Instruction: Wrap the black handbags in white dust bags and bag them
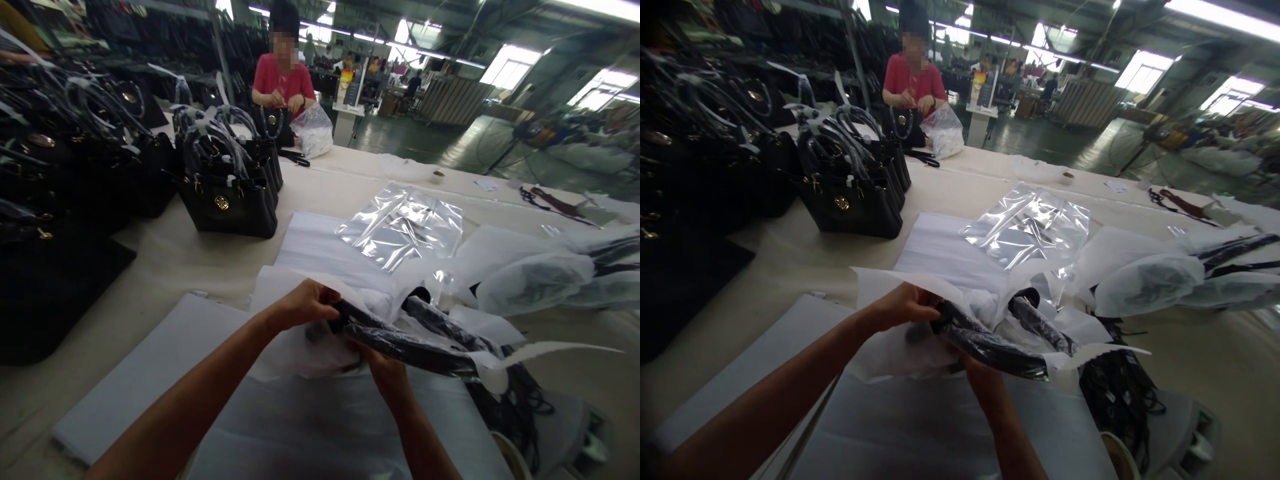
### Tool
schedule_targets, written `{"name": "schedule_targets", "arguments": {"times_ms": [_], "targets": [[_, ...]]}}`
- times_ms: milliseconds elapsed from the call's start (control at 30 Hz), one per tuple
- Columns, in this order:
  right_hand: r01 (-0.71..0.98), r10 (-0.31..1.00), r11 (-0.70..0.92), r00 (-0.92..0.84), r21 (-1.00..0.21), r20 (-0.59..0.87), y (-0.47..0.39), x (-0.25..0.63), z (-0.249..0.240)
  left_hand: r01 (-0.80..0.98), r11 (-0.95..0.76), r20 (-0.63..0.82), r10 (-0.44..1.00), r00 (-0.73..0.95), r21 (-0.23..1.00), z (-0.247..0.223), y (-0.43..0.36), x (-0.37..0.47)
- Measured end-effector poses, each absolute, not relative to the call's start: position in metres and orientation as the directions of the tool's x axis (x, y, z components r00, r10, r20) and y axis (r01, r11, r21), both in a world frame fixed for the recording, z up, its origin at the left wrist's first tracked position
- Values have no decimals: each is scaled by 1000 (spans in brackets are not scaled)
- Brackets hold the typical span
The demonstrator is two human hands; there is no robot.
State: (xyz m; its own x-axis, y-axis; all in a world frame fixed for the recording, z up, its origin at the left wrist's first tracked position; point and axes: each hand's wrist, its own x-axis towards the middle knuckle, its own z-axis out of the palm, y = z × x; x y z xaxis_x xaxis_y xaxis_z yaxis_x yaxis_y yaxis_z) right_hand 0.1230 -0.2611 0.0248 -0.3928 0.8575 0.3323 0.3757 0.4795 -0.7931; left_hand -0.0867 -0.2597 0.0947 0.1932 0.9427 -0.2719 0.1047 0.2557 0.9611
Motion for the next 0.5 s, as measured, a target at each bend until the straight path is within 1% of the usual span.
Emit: {"name": "schedule_targets", "arguments": {"times_ms": [67, 133, 267, 367, 433, 500], "targets": [[401, 847, 508, -393, -763, 358, -261, 121, 21, 265, 200, -251, 952, 176, 943, 94, -263, -89], [431, 838, 532, -388, -729, 383, -260, 118, 20, 377, 165, -238, 959, 156, 911, 91, -267, -89], [469, 809, 586, -392, -661, 438, -259, 112, 21, 487, 84, -176, 974, 145, 869, 87, -272, -83], [461, 764, 644, -424, -610, 486, -257, 113, 20, 576, 0, -112, 981, 159, 818, 87, -275, -78], [441, 758, 651, -420, -618, 499, -256, 114, 16, 636, -42, -77, 984, 158, 771, 85, -278, -78], [402, 799, 594, -391, -696, 456, -257, 114, 12, 697, -47, -79, 986, 148, 716, 83, -283, -80]]}}
